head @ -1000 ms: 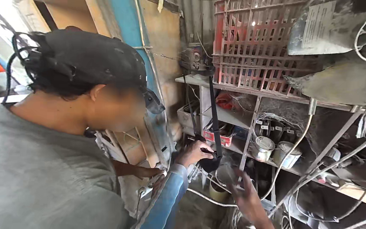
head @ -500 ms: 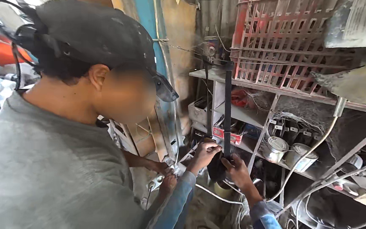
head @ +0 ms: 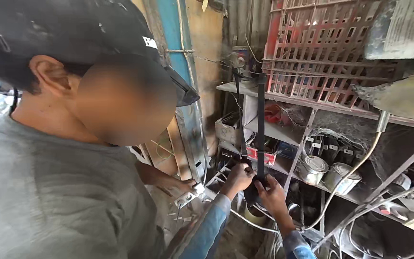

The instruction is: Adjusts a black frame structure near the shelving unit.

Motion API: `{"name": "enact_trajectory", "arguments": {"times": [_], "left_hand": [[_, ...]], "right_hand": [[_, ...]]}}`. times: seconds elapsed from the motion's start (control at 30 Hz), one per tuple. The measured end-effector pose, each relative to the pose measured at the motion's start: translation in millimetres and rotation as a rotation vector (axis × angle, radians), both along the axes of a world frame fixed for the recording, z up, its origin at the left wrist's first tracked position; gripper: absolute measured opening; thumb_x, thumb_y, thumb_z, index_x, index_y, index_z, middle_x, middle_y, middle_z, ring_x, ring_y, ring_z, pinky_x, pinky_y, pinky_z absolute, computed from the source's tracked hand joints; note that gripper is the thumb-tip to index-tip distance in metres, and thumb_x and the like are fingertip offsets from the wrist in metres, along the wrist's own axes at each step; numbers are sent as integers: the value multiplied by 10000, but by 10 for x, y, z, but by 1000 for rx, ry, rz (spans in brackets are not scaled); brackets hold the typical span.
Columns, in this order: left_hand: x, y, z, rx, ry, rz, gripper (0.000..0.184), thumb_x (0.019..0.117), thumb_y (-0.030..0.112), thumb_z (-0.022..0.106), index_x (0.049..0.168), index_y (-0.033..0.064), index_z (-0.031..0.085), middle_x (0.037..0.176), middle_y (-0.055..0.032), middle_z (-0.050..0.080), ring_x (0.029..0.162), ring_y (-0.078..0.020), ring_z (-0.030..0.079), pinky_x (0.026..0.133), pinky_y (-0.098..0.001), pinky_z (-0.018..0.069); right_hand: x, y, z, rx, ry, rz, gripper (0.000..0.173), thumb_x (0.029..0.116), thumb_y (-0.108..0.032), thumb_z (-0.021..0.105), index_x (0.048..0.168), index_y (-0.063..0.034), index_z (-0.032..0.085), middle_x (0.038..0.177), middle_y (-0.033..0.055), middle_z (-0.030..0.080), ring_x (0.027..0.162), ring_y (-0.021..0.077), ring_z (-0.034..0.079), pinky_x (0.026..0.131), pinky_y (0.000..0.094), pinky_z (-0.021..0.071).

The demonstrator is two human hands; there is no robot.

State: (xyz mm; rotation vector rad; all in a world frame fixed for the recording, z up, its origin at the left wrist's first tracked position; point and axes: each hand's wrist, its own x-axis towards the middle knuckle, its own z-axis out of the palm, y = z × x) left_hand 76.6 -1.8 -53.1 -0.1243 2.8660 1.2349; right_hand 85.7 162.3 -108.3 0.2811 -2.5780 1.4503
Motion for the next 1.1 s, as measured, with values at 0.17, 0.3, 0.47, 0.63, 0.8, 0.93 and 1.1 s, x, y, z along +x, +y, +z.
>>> {"name": "enact_trajectory", "arguments": {"times": [0.17, 0.3, 0.47, 0.63, 0.8, 0.93, 1.1], "left_hand": [[162, -16, 456, -152, -207, -148, 333, 960, 322, 677, 1156, 54, 694, 1123, -162, 696, 1050, -296, 661, 942, -520, 513], [130, -24, 492, -227, -237, -194, 268, 935, 243, 696, 1104, 34, 696, 1082, -182, 692, 1008, -312, 658, 897, -535, 516], [106, -137, 449, -30, -98, -179, 185, 880, 160, 795, 995, 42, 709, 954, -97, 692, 893, -204, 640, 853, -426, 521], [-140, -402, 262, 163, 128, -1, 211, 838, 180, 849, 960, 58, 727, 939, -123, 714, 857, -257, 680, 777, -463, 572], [-301, -408, 41, 42, 233, 268, 409, 892, 253, 793, 1220, 52, 653, 1121, -183, 698, 1030, -335, 684, 921, -533, 554], [-21, -265, -168, -31, 482, -62, 323, 880, 351, 774, 1104, 127, 713, 1140, -34, 698, 1098, -163, 662, 1003, -409, 556], [162, -370, -205, -249, 195, -214, 298, 880, 326, 714, 1115, 144, 715, 1076, -28, 729, 1062, -177, 681, 983, -447, 538]], "right_hand": [[52, -69, -8, 5, 17, 11, 270, 894, -389, 673, 1001, -148, 728, 989, 32, 715, 955, 155, 700, 874, 414, 586], [86, -115, -46, -9, 31, 30, 262, 908, -390, 664, 999, -151, 725, 972, 19, 715, 946, 141, 698, 871, 401, 588], [86, -112, 34, -20, -31, 27, 267, 897, -393, 654, 1008, -162, 729, 966, 15, 718, 939, 147, 701, 860, 430, 586], [85, -70, 101, -47, -62, 24, 264, 886, -388, 658, 1006, -164, 732, 947, 11, 728, 917, 147, 706, 843, 455, 588], [161, -72, 156, -55, -59, 3, 261, 866, -393, 663, 999, -178, 726, 906, -6, 723, 879, 133, 703, 806, 451, 590], [188, -32, 85, -81, -86, -72, 263, 871, -427, 684, 953, -178, 705, 807, -14, 699, 774, 145, 693, 723, 462, 592], [251, -78, 253, 143, -147, -285, 381, 950, -520, 594, 878, -161, 698, 734, 41, 668, 723, 242, 675, 663, 526, 543]]}}
